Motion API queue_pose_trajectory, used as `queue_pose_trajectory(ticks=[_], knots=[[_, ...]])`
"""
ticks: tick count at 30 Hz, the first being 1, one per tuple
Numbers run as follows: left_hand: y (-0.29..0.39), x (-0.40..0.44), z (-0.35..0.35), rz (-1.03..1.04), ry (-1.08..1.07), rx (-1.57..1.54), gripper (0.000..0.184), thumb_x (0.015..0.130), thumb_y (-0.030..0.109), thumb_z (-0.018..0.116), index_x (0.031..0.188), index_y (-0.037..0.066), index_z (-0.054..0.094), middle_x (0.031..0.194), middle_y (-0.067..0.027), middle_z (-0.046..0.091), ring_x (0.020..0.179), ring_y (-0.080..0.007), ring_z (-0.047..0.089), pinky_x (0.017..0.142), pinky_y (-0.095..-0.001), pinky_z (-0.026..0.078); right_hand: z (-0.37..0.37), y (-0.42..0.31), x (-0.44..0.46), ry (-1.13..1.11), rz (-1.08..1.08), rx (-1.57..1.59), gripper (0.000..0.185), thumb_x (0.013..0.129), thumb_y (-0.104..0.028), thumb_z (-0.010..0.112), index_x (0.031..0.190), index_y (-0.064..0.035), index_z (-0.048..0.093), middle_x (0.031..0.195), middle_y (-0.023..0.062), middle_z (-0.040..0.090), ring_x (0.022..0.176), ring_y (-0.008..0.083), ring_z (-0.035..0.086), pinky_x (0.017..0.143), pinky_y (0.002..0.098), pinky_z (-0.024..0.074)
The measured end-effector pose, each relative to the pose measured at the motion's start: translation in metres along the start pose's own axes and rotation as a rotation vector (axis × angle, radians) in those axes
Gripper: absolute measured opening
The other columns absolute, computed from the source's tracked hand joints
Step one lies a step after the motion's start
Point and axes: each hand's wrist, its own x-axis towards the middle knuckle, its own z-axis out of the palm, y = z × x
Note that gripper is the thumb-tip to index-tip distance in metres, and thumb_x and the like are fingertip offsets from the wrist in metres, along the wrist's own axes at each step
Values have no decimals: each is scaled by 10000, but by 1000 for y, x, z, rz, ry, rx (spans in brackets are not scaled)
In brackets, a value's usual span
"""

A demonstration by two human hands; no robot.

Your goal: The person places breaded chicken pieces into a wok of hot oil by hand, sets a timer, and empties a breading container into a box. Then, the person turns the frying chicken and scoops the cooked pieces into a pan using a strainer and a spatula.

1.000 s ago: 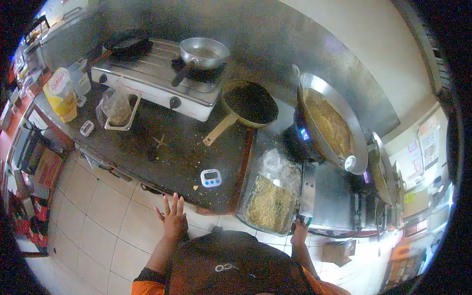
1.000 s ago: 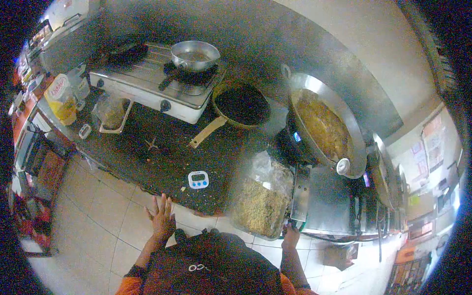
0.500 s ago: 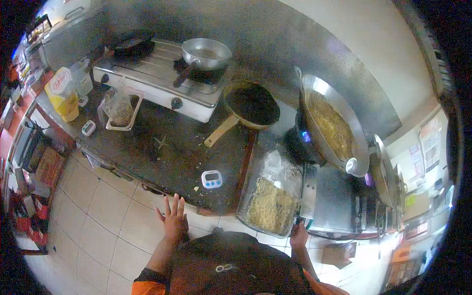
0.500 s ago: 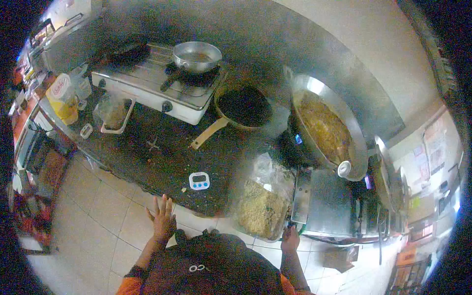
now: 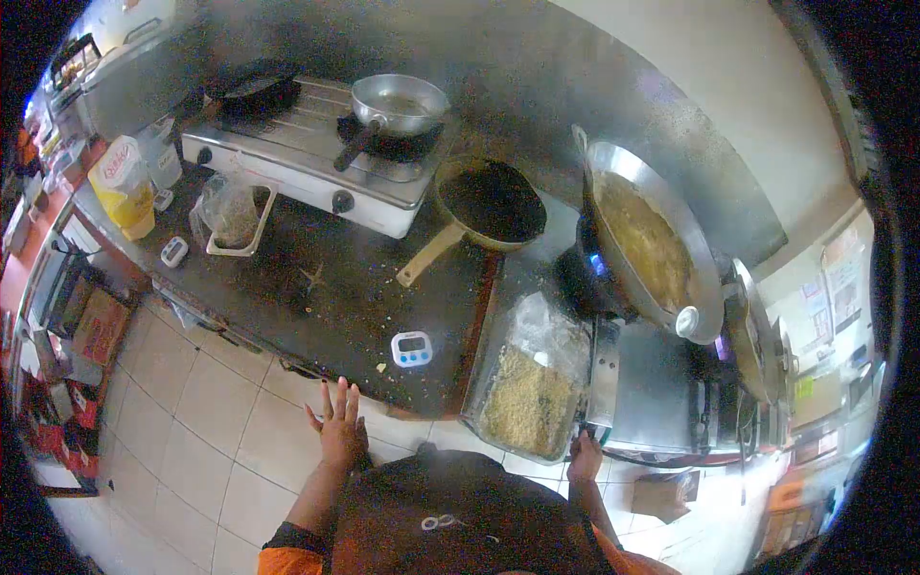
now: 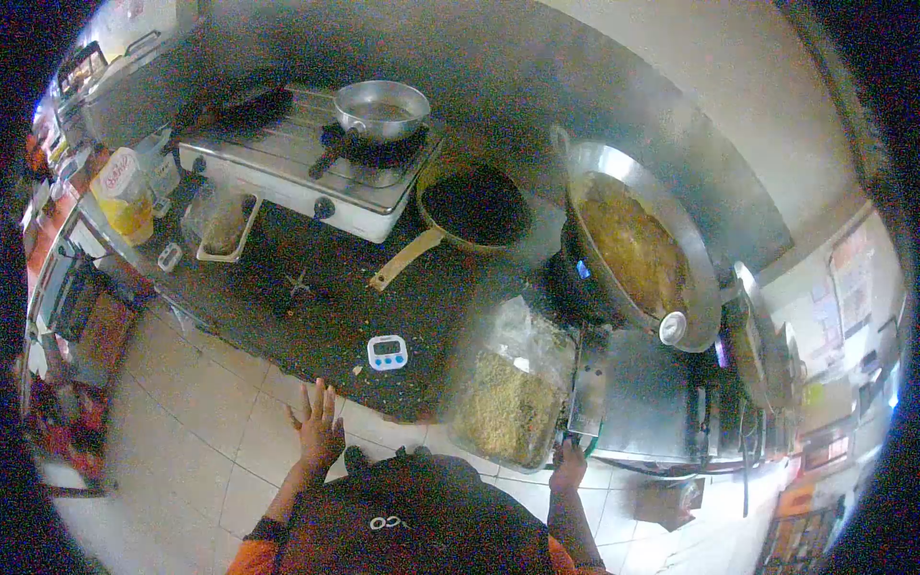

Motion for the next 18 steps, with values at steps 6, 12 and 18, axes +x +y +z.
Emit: queue_pose_trajectory(ticks=[6, 12, 18], knots=[[1, 0, 3, -14, -5, 42, 681, 656, 195, 577, 1260, 156, 264, 1356, -25, 138, 1254, -264, 71, 921, -564, -68, 7, 1, 0, 127, -19, -27, 149, 753, -180, 568, 739, -54, 488, 609, 35, 516, 463, 65, 411, 417, 185, 312], [0, 0, 5, -4, 16, 44, 673, 661, 200, 572, 1259, 153, 268, 1352, -27, 154, 1252, -267, 85, 919, -565, -75, 10, -4, -3, 119, 19, -11, 125, 746, -152, 584, 711, -69, 496, 587, 6, 492, 498, 93, 428, 462, 209, 333], [0, 0, 1, -1, 21, 9, 641, 666, 189, 559, 1248, 140, 293, 1345, -38, 178, 1249, -272, 102, 918, -563, -73, 9, -6, -6, 84, -35, -40, 127, 744, -162, 593, 715, -65, 517, 580, 1, 488, 506, 86, 429, 470, 219, 338]])
